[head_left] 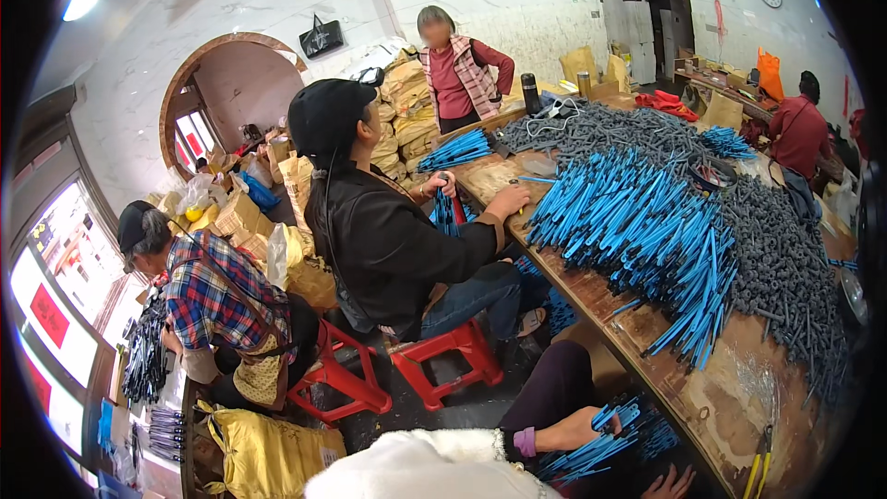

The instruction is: Assembling small blue and black components at a workbench using pliers.

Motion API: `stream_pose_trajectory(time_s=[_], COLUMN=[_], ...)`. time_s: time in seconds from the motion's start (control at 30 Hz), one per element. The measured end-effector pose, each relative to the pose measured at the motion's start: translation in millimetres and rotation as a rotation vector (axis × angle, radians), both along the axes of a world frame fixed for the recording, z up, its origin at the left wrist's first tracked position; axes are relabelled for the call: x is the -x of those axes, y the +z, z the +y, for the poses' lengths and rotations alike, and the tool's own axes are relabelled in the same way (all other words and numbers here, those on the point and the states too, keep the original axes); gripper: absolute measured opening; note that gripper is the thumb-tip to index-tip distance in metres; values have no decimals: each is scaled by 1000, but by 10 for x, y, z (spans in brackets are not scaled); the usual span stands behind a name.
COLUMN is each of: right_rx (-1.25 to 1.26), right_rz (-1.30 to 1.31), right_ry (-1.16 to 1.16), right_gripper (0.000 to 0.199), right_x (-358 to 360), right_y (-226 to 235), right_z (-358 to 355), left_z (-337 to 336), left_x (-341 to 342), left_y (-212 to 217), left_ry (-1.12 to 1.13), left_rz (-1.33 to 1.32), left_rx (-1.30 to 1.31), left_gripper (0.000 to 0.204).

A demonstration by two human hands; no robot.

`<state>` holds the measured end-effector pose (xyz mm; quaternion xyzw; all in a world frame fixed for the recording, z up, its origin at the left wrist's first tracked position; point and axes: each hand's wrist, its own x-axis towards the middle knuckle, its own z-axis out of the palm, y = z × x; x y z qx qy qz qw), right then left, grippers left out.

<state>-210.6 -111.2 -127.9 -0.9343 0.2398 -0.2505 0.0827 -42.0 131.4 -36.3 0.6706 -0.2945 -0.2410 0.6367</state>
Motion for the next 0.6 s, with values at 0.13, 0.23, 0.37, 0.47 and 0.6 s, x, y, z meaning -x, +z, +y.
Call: stream_pose_trajectory(time_s=[0.13, 0.23, 0.37, 0.47, 0.6], right_rx=[-432, -947, -662, -443, -297], right_rz=[791, 534, -100, -577, -685], right_ry=[334, 993, 1511, 1632, 1539], right_gripper=[34, 34, 24, 27, 36], right_x=[55, -149, -309, -574, -508], right_y=[767, 2322, 2845, 3464, 3769], right_z=[17, 201, 14, 150, 828], left_z=[44, 124, 200, 215, 198], left_x=[44, 74, 51, 91, 230], left_y=[84, 17, 97, 100, 163], left_ry=[4, 68, 34, 12, 64], left_rz=[9, -10, 11, 16, -49], left_rx=[-43, 35, 21, -60, 99], left_gripper=[13, 15, 16, 26, 16])
